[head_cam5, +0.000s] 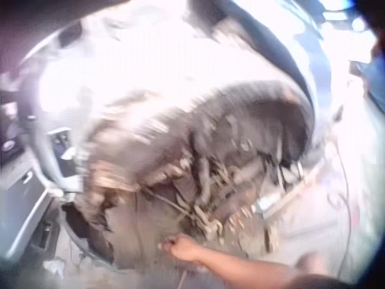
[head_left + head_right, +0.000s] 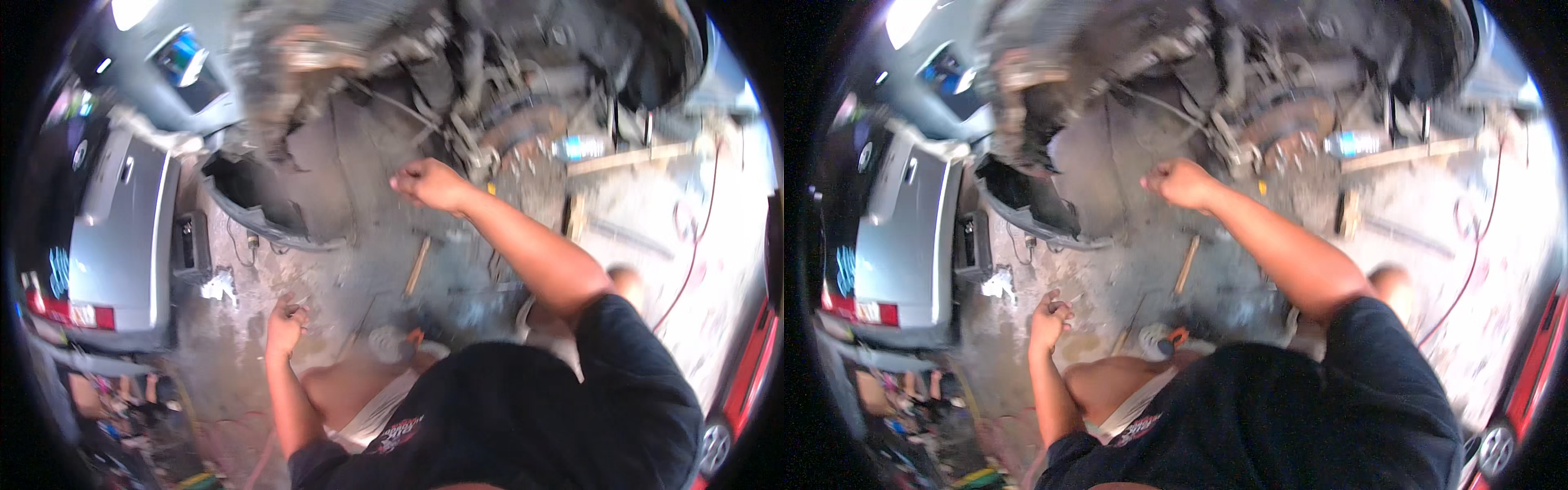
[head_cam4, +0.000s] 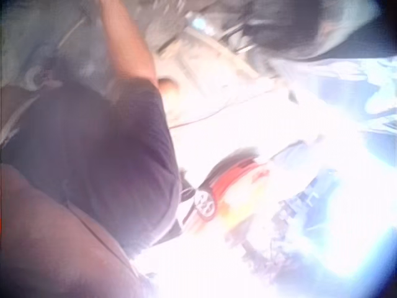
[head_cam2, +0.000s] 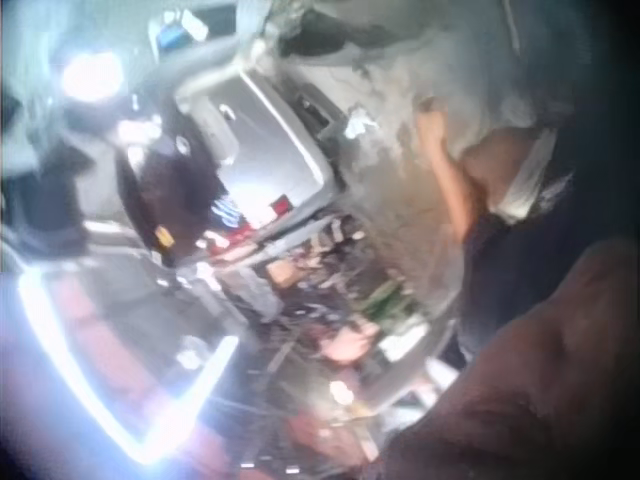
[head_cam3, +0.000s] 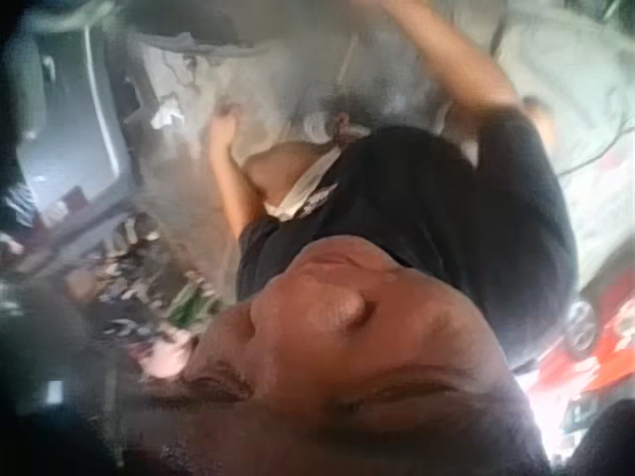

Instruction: The person uses a hammer and a chisel to repeatedly strike and pry at the damaged front fender and wheel well area of a car. They adjust their grip and position multiple times while working on the same section of the vehicle's body.

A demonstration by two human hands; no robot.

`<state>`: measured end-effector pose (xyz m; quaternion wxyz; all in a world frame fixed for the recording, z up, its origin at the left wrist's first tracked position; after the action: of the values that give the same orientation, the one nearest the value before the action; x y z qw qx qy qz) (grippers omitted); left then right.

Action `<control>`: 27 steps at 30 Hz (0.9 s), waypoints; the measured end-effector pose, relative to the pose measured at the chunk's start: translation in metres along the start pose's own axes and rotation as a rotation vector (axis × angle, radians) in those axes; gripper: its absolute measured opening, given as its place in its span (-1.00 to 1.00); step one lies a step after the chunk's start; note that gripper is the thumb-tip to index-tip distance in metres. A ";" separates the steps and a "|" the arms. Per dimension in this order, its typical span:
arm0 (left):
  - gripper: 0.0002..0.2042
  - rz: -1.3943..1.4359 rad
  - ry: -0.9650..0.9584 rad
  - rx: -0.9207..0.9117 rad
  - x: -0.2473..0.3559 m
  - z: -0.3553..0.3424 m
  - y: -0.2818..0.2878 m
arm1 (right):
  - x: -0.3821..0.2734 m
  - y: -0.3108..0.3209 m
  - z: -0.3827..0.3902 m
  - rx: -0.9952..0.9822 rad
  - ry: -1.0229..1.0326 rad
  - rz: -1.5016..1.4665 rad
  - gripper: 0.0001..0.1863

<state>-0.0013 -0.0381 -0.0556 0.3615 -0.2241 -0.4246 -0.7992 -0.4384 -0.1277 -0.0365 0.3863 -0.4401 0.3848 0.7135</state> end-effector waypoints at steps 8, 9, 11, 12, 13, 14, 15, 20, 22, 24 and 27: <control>-0.32 -0.158 -0.003 -0.292 -0.010 0.001 -0.002 | -0.164 -0.028 -0.132 0.096 0.354 -0.394 -0.77; -0.32 -0.205 -0.065 -0.242 -0.011 -0.009 -0.003 | -0.160 -0.027 -0.136 0.133 0.320 -0.383 -0.78; -0.31 -0.285 -0.132 -0.166 -0.005 -0.004 0.004 | -0.166 -0.028 -0.146 0.164 0.312 -0.400 -0.78; -0.31 -0.307 -0.158 -0.167 0.002 0.000 0.003 | -0.164 -0.024 -0.148 0.185 0.306 -0.402 -0.79; -0.31 -0.331 -0.178 -0.157 0.006 0.008 0.008 | -0.169 -0.024 -0.153 0.195 0.313 -0.407 -0.79; -0.31 -0.332 -0.169 -0.166 0.005 0.012 0.010 | -0.172 -0.024 -0.156 0.211 0.321 -0.417 -0.79; -0.31 -0.335 -0.161 -0.184 0.002 0.014 0.011 | -0.172 -0.023 -0.160 0.227 0.327 -0.425 -0.79; -0.30 -0.289 -0.164 -0.182 -0.001 0.021 0.023 | -0.186 -0.023 -0.171 0.275 0.351 -0.444 -0.81; -0.30 -0.264 -0.163 -0.203 0.006 0.024 0.023 | -0.185 -0.021 -0.172 0.291 0.343 -0.436 -0.81; -0.30 -0.248 -0.166 -0.209 0.004 0.021 0.019 | -0.185 -0.023 -0.177 0.300 0.337 -0.443 -0.81; -0.31 -0.251 -0.171 -0.201 0.007 0.026 0.022 | -0.183 -0.025 -0.182 0.310 0.331 -0.454 -0.81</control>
<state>0.0122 -0.0276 -0.0255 0.1973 -0.2714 -0.3962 -0.8546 -0.2980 -0.3183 0.0702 0.5305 -0.5606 0.4383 0.4607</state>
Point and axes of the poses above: each hand's wrist, its own z-axis away from the middle knuckle, its own y-axis out of the back of the hand, x = y × z, the point moved 6 cm from there along -z, towards the middle knuckle, and after that the axes turned 10 degrees about -x, right-handed, at the moved point
